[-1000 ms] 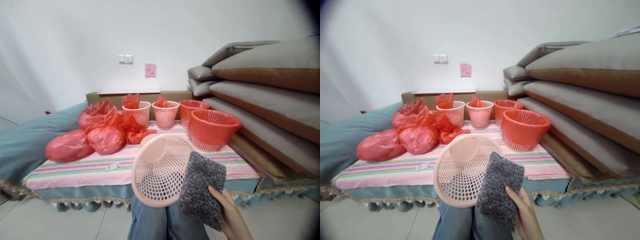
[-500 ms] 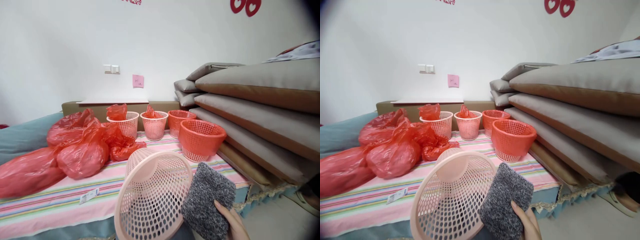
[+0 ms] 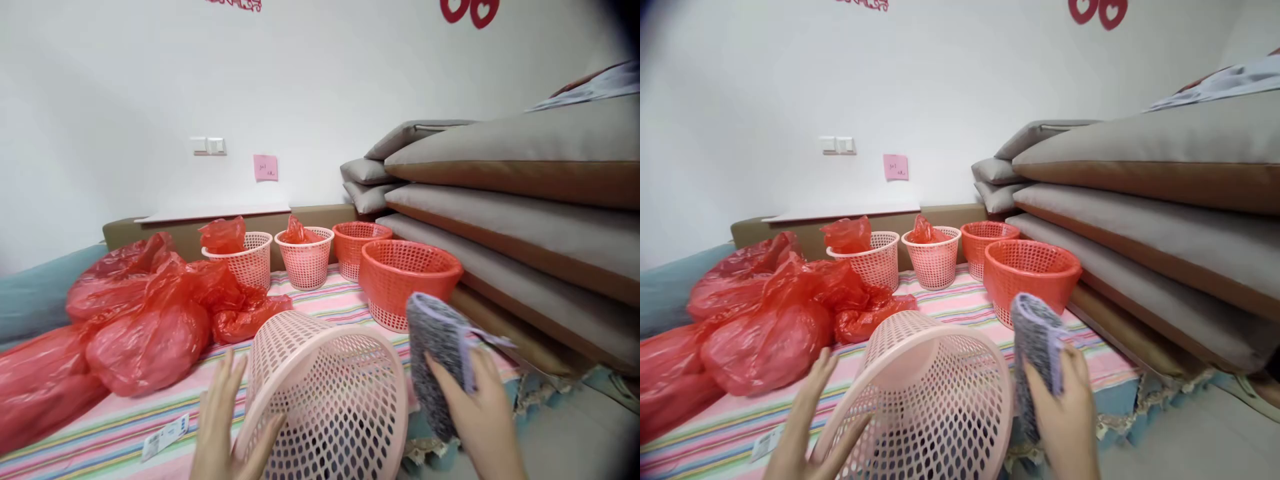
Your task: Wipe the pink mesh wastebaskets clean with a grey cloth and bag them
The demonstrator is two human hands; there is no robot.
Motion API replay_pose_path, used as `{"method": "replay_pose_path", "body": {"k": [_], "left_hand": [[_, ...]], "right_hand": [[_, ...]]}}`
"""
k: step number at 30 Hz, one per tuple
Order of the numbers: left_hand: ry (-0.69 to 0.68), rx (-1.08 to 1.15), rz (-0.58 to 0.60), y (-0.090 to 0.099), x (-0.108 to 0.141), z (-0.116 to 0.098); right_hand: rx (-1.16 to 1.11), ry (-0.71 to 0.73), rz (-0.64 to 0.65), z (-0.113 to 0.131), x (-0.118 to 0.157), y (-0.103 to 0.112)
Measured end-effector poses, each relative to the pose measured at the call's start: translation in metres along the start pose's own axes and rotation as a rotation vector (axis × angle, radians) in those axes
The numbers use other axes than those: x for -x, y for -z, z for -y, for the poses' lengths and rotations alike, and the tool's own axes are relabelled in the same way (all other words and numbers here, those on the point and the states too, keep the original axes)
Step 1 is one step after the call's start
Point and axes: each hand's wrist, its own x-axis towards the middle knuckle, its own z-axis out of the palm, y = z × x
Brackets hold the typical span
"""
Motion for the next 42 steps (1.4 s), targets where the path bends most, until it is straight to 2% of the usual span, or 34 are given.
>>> {"method": "replay_pose_path", "body": {"k": [2, 4, 7, 9, 12, 14, 16, 19, 23, 25, 26, 28, 31, 34, 36, 38, 40, 42], "left_hand": [[-0.07, -0.024, 0.094, -0.014, 0.0, 0.0], [-0.161, -0.04, 0.146, -0.021, 0.002, -0.002], [-0.228, -0.073, 0.139, -0.022, 0.005, -0.007], [-0.243, -0.093, 0.151, -0.018, 0.004, -0.012], [-0.219, -0.093, 0.201, -0.015, -0.001, -0.016], [-0.191, -0.091, 0.21, -0.015, -0.002, -0.016], [-0.18, -0.099, 0.195, -0.016, 0.001, -0.014], [-0.139, -0.119, 0.162, -0.016, 0.01, -0.011], [-0.082, -0.107, 0.189, -0.015, 0.017, -0.01], [-0.079, -0.087, 0.224, -0.015, 0.015, -0.01], [-0.076, -0.079, 0.235, -0.017, 0.013, -0.011], [-0.063, -0.071, 0.245, -0.02, 0.008, -0.014], [-0.047, -0.069, 0.277, -0.028, -0.002, -0.026], [-0.022, -0.061, 0.308, -0.036, -0.013, -0.045], [-0.01, -0.022, 0.341, -0.042, -0.022, -0.057], [-0.015, 0.021, 0.383, -0.049, -0.032, -0.067], [-0.053, 0.039, 0.423, -0.058, -0.04, -0.073], [-0.099, 0.023, 0.47, -0.068, -0.047, -0.077]], "right_hand": [[0.137, 0.119, 0.14, 0.004, -0.001, -0.021], [0.241, 0.124, 0.237, 0.01, 0.002, -0.039], [0.253, 0.17, 0.243, 0.031, 0.015, -0.055], [0.161, 0.341, 0.296, 0.052, 0.031, -0.061], [0.021, 0.688, 0.471, 0.079, 0.054, -0.066], [-0.019, 0.785, 0.518, 0.086, 0.058, -0.069], [-0.013, 0.704, 0.451, 0.079, 0.048, -0.07], [0.042, 0.388, 0.317, 0.043, 0.014, -0.069], [0.059, 0.015, 0.294, -0.022, -0.021, -0.062], [0.071, -0.068, 0.305, -0.037, -0.024, -0.06], [0.081, -0.05, 0.305, -0.037, -0.024, -0.06], [0.105, 0.078, 0.276, -0.022, -0.02, -0.062], [0.127, 0.343, 0.257, 0.024, -0.008, -0.067], [0.135, 0.677, 0.381, 0.064, 0.009, -0.069], [0.15, 0.847, 0.436, 0.076, 0.021, -0.068], [0.158, 0.882, 0.42, 0.077, 0.025, -0.067], [0.175, 0.809, 0.368, 0.07, 0.019, -0.068], [0.213, 0.682, 0.326, 0.058, 0.001, -0.07]]}}
